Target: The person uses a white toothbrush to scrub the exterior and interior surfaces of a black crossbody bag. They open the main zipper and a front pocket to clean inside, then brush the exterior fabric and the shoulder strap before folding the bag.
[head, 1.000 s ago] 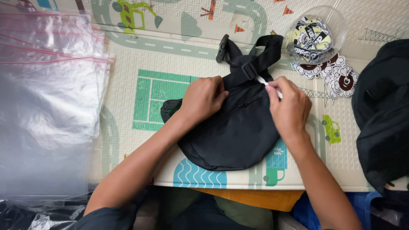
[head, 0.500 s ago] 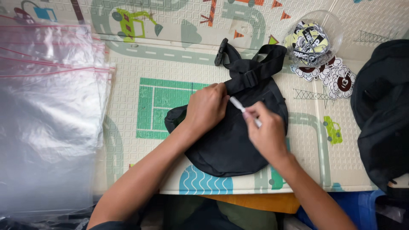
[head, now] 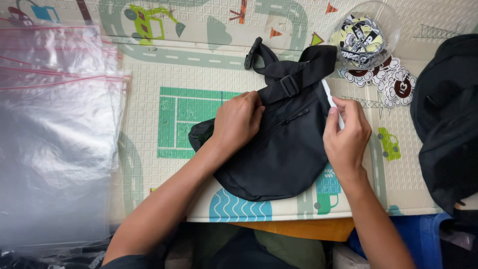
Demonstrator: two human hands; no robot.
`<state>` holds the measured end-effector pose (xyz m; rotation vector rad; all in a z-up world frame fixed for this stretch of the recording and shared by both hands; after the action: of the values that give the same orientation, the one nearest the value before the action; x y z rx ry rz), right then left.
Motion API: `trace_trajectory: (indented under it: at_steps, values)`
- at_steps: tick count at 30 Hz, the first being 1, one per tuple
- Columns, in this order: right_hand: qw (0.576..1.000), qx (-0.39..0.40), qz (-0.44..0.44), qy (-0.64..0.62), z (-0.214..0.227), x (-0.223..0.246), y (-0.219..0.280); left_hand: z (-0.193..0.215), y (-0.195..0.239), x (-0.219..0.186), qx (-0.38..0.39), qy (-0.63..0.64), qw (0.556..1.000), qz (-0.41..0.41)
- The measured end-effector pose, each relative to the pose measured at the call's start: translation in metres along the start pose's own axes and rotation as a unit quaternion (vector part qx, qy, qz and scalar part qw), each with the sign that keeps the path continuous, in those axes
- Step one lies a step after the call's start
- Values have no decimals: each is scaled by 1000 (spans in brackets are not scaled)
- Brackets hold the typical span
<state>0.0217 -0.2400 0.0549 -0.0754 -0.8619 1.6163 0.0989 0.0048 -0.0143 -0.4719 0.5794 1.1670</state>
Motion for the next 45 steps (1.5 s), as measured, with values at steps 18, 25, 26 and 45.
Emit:
trace_trajectory:
  at_steps: [18,25,26,45]
  values:
    - [992,107,17,-68,-38,-14,-29,-1,-6,4,15,12,1000,11]
    - [995,92,-2,-46,-47,-11,-30,41,12,-23,-7,-67,998,5]
    - [995,88,-6,-46,-47,-14,-30,57,13,-18,-46,-70,996,22]
    - [922,291,16,-255,-96,143,56,90,114,47,25,-103,994,-6]
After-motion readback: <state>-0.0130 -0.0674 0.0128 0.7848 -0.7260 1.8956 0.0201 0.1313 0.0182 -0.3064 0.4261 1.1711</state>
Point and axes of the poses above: each hand's wrist, its own y-axis away from the middle knuckle, its own z-axis out of the back of the hand, x = y × z, the point moved 10 cm from there along -y, towards the middle knuckle, and after that the axes turned 4 degrees about -y, right-handed, at the moved point
